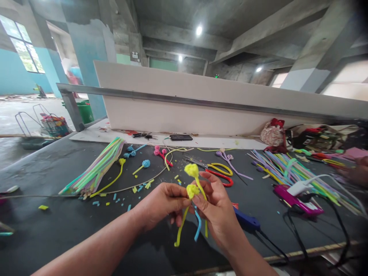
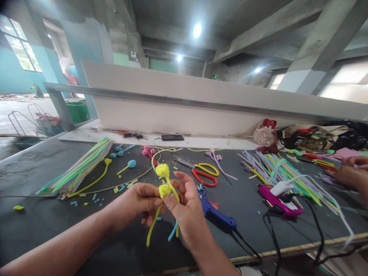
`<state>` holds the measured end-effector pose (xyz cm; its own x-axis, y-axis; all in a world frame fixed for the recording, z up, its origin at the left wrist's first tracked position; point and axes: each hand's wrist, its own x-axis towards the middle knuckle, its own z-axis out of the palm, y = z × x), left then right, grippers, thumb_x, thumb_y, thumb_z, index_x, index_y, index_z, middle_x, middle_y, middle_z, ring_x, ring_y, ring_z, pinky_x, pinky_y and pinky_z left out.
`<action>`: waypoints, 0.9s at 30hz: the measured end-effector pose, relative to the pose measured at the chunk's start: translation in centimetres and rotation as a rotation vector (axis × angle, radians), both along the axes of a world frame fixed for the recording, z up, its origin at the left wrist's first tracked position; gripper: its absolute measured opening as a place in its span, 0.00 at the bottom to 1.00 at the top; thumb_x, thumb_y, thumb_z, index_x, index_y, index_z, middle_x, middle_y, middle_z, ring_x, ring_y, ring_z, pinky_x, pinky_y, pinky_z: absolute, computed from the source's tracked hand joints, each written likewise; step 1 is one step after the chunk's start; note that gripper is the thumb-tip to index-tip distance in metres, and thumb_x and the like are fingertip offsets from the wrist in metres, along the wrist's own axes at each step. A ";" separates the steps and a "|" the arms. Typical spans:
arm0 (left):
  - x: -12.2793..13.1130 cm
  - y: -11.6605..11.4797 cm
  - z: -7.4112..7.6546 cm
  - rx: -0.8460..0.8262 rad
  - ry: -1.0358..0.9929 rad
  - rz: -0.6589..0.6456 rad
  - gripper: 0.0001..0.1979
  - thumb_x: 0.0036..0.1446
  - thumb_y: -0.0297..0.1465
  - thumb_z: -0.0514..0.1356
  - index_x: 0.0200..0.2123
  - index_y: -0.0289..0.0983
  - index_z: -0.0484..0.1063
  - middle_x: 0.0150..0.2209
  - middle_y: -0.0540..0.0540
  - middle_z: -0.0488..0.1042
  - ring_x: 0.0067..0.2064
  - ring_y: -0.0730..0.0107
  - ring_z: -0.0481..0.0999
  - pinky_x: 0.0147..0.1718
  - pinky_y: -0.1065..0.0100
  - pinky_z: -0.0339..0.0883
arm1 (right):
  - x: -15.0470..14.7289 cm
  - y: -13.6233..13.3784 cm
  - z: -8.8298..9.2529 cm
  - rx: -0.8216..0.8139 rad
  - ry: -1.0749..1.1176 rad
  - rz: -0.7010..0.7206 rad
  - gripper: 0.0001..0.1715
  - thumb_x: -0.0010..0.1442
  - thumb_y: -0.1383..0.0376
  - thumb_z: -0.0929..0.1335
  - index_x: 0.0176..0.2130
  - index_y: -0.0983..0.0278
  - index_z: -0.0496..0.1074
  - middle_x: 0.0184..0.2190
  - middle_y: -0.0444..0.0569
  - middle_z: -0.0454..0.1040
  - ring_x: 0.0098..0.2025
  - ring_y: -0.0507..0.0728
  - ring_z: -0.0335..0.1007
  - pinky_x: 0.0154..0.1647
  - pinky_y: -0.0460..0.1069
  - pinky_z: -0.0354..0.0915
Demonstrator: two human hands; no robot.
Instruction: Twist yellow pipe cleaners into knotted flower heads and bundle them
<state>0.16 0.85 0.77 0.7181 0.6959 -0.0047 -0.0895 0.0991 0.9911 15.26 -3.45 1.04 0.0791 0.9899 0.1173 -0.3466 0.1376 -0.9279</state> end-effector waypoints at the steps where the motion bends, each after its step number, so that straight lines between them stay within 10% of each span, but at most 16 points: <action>1: 0.1 0.0 -0.1 -0.025 -0.019 -0.020 0.12 0.51 0.37 0.61 0.32 0.33 0.74 0.25 0.49 0.73 0.17 0.80 0.68 0.15 0.77 0.55 | 0.1 0.0 0.0 -0.019 0.011 -0.008 0.33 0.45 0.66 0.76 0.47 0.52 0.61 0.35 0.41 0.68 0.29 0.50 0.67 0.25 0.44 0.65; 27: 0.3 -0.5 0.4 0.088 0.001 -0.014 0.18 0.56 0.43 0.55 0.29 0.33 0.69 0.26 0.49 0.71 0.16 0.84 0.61 0.15 0.78 0.53 | 0.3 -0.2 0.3 0.065 0.048 0.145 0.31 0.50 0.67 0.73 0.50 0.52 0.61 0.37 0.44 0.71 0.30 0.51 0.69 0.23 0.45 0.69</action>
